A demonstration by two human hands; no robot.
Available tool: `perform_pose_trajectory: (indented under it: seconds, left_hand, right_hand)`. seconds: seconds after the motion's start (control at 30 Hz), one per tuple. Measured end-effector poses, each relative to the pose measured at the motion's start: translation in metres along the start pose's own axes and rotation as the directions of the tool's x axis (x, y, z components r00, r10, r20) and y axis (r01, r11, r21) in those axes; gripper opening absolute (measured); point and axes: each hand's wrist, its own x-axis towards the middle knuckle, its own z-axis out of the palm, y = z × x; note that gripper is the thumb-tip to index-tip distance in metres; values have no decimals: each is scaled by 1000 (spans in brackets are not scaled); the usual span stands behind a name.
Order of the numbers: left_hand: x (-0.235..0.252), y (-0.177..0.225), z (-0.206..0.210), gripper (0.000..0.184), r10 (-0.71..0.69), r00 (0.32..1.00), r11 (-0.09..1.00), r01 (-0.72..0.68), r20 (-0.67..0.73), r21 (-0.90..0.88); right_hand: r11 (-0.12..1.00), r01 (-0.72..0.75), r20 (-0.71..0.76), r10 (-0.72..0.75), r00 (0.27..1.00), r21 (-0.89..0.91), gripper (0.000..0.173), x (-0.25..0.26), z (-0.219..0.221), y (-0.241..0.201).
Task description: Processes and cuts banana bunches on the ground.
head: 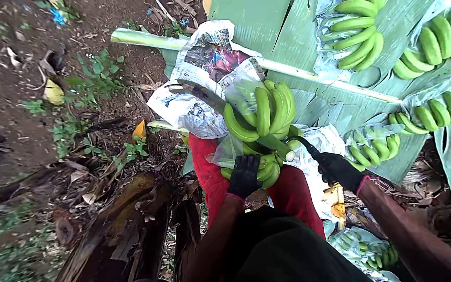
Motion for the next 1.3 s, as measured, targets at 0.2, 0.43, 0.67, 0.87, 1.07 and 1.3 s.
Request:
perform_pose_trajectory:
  seconds: [0.2,0.43,0.67,0.87,1.07,1.3]
  left_hand:
    - [0,-4,3,96,19,1000,999,-19,-15,32]
    - [-1,-9,7,96,39,999,998,-38,-22,51]
    - [-1,-9,-9,99,25,996,999,-21,86,-46]
    - [1,-18,-5,100,72,993,997,-69,98,-40]
    - [17,-17,-10,99,64,989,998,-60,132,-37]
    - [15,-17,6,98,78,971,997,-75,227,-21]
  right_hand:
    - [999,22,143,-16,990,-40,55,30,27,3]
    - [999,-5,299,18,954,-43,49,58,17,-7]
    - [996,-71,296,54,954,49,47,31,18,-10]
    - [984,-46,201,81,976,-174,59,18,22,-17]
    - [854,35,298,142,944,-519,56,48,-18,-88]
    - [939,22,354,108,929,-344,46,75,-1,-33]
